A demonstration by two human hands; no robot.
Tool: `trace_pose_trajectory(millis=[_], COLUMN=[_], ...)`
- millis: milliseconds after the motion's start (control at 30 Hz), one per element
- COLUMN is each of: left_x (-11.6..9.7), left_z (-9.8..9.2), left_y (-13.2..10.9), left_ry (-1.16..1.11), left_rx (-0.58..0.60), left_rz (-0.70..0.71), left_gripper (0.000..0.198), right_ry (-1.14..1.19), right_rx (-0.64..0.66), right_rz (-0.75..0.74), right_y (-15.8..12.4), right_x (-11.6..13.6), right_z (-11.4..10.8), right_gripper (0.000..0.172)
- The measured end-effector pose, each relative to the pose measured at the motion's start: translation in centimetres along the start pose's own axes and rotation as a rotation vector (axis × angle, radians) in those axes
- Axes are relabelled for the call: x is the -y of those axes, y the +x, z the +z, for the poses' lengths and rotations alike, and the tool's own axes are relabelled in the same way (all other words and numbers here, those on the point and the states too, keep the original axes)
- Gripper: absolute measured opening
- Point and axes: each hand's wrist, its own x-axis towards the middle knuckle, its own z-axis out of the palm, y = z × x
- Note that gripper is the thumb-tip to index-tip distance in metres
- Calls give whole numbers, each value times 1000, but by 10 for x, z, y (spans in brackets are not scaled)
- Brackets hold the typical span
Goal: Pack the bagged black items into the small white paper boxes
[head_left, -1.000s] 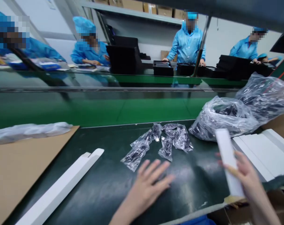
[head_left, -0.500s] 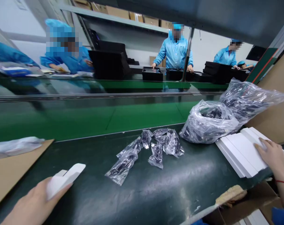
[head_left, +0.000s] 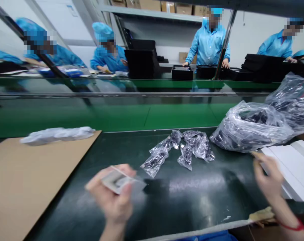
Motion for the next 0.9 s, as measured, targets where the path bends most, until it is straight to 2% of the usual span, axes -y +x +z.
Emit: trace_pose_trajectory(millis=[67, 100, 200, 267, 333, 433, 500, 600, 667, 700, 767, 833, 900], left_x=[-17, -25, -39, -43, -43, -42, -43, -45, -47, -49, -51, -53, -54], left_z=[36, 52, 89, 100, 104, 104, 103, 103, 103, 103, 103, 104, 106], left_y=[-20, -30, -55, -66, -71, -73, -73, -73, -72, -72, -70, -69, -69], left_ry=[-168, -224, -284, -265, -232, -228, -244, -227, -196, -178, -133, -70, -1], left_rx=[58, 73, 42, 69, 125, 154, 141, 137, 136, 134, 140, 163, 200], left_rz=[28, 68, 32, 38, 86, 82, 32, -4, 2, 6, 29, 81, 159], left_gripper=[31, 29, 24, 21, 19, 15, 12, 12, 11, 11, 9, 11, 19], right_ry=[165, 221, 267, 238, 209, 229, 302, 476, 593, 680, 898, 1067, 1082], right_rx=[198, 279, 460, 543, 607, 684, 738, 791, 771, 715, 500, 215, 66], right_rz=[-157, -211, -219, -136, -34, 89, 139, 203, 257, 307, 458, 607, 621], right_y=[-19, -25, -27, -20, -11, -2, 3, 12, 21, 26, 32, 32, 24], right_x=[71, 102, 165, 187, 198, 204, 201, 193, 187, 186, 186, 189, 194], right_z=[31, 45, 76, 91, 101, 110, 110, 97, 75, 60, 25, -11, -38], right_gripper=[29, 29, 38, 44, 39, 23, 20, 26, 54, 69, 84, 70, 56])
